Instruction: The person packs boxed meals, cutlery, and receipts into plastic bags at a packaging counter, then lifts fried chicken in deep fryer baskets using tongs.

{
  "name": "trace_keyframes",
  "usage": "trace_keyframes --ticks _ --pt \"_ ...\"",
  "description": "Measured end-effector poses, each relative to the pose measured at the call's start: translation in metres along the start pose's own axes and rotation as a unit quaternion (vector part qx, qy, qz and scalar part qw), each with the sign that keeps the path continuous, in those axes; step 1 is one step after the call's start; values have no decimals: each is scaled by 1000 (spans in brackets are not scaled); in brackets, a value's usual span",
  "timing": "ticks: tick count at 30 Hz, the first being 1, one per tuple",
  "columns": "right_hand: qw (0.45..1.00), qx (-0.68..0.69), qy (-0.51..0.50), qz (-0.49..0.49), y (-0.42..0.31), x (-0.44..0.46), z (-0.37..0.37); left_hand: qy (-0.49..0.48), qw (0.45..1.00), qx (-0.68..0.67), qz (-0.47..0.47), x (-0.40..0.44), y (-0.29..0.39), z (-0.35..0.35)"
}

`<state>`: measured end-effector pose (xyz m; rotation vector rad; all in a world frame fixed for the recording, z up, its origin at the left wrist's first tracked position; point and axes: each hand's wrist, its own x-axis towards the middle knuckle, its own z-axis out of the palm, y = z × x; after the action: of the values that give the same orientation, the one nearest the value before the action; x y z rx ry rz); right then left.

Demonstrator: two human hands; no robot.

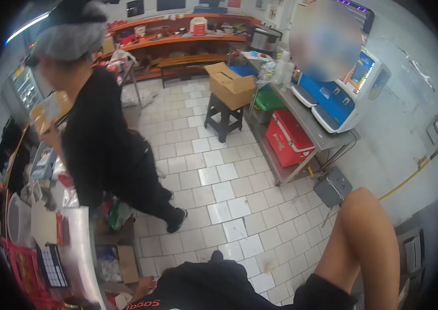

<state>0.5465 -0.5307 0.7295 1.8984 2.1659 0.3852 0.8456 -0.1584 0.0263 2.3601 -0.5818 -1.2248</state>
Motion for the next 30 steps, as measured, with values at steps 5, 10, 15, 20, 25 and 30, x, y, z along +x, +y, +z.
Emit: trace_keyframes --ticks 5,10,15,20,25,30 --pt "964 117 74 229 -28 -106 11 98 982 -134 -92 126 196 5" --pt "798 406 156 418 11 -256 88 76 973 -217 -31 202 316 5" --pt "657 466 203 557 17 -398 217 10 988 -137 -75 270 369 1" --pt "287 397 210 846 -2 -532 397 -186 956 -144 -175 417 335 40" --pt "67 371 10 926 -125 -614 603 -93 947 252 178 548 449 10" --pt "-167 410 103 891 -145 -678 633 -6 907 -409 -101 630 640 -87"
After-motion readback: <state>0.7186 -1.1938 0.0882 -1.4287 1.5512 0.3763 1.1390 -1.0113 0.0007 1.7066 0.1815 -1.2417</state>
